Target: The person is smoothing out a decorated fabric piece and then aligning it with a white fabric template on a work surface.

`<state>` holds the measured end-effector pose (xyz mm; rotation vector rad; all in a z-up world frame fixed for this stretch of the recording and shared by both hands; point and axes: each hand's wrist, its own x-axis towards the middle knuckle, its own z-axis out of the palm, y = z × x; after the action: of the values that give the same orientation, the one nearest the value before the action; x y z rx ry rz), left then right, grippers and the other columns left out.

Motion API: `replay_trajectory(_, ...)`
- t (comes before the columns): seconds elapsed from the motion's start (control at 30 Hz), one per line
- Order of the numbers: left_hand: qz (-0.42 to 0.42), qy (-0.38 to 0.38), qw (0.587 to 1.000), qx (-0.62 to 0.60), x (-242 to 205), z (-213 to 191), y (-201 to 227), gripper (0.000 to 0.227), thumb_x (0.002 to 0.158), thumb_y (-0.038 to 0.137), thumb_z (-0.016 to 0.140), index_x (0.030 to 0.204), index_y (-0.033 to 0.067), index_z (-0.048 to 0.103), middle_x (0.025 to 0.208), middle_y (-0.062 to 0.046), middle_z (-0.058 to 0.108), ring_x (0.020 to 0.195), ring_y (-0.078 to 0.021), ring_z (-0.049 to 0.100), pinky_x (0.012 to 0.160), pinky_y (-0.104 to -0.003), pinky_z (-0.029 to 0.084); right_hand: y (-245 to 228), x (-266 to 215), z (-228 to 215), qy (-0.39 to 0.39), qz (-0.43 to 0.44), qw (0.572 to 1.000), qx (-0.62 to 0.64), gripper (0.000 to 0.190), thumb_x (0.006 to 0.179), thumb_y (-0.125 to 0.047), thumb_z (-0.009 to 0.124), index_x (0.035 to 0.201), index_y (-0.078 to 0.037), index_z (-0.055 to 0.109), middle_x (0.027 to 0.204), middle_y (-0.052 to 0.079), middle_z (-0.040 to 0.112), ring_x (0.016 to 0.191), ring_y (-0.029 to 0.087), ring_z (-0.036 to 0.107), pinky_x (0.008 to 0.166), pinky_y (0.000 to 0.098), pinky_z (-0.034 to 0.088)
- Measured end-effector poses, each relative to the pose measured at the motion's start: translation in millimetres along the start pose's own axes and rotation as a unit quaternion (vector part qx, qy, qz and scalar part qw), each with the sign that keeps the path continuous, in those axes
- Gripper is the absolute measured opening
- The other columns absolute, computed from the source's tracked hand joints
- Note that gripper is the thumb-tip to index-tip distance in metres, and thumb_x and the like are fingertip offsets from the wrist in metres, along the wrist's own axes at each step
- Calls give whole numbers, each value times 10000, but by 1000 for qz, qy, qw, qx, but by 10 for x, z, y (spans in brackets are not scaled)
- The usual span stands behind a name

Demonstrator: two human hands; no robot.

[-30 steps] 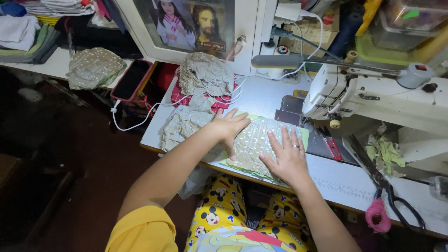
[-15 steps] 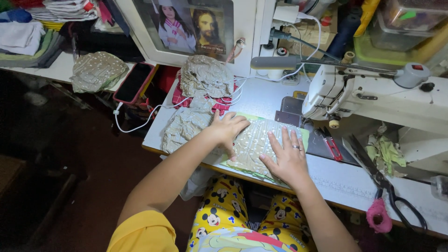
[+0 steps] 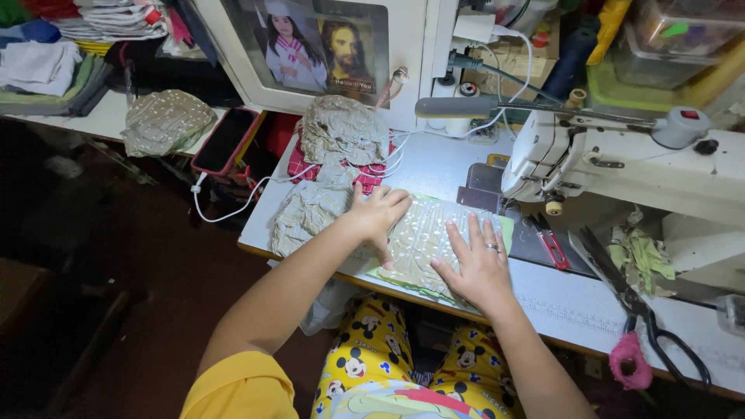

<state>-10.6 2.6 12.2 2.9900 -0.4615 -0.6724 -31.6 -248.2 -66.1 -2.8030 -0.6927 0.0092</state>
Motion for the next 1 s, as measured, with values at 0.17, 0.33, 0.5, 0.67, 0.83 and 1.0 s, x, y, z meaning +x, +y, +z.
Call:
replay_trajectory(0.17, -14, -26, 1000, -1, 26, -21, -44, 1489, 428, 686, 925, 1601, 123, 200, 1657, -28, 184, 1503, -372, 146, 1082, -884, 83, -4, 0, -7, -9, 4, 1000, 5, 822, 933, -757, 432, 1596, -280, 347, 1646, 204, 254, 1530, 465, 199, 1235, 593, 142)
replay_trajectory(0.33, -26, -46, 998, 16, 68, -58, -28, 1518, 410, 724, 908, 1607, 128, 188, 1667, -16, 169, 1511, -368, 143, 1072, -892, 99, 13, 6, -22, -14, 6, 1000, 7, 816, 939, -742, 437, 1604, -281, 331, 1650, 202, 242, 1532, 462, 191, 1234, 593, 136)
replay_trajectory(0.5, -29, -53, 996, 58, 94, -46, -15, 1519, 409, 764, 885, 1605, 132, 193, 1671, -3, 177, 1507, -342, 150, 1064, -888, 117, 320, 8, -114, -29, -26, 969, 244, 626, 1013, -376, 500, 1608, -241, 357, 1659, 218, 252, 1526, 481, 168, 1231, 595, 83)
replay_trajectory(0.67, -25, -54, 996, 60, 144, -17, -42, 1541, 388, 789, 877, 1605, 134, 193, 1671, 4, 169, 1500, -344, 152, 1048, -898, 123, 747, -445, -148, 86, -128, 942, 299, 482, 853, -142, 719, 1329, -217, 692, 1538, 112, 502, 1459, 352, 401, 1204, 520, 265)
replay_trajectory(0.83, -16, -50, 997, 59, 175, -7, -43, 1545, 390, 782, 887, 1606, 127, 194, 1669, -8, 174, 1491, -352, 167, 1046, -895, 119, 656, -783, -121, 74, -153, 958, 230, 406, 758, -93, 803, 1138, -232, 784, 1376, 30, 625, 1360, 326, 525, 1134, 509, 379)
replay_trajectory(1.0, -23, -54, 996, 70, 158, -17, -23, 1534, 400, 778, 892, 1605, 135, 192, 1671, -1, 170, 1494, -341, 176, 1055, -880, 135, 598, -811, -37, 123, -170, 968, 138, 163, 838, -164, 747, 964, -267, 753, 1140, -81, 658, 1106, 210, 656, 932, 391, 519)
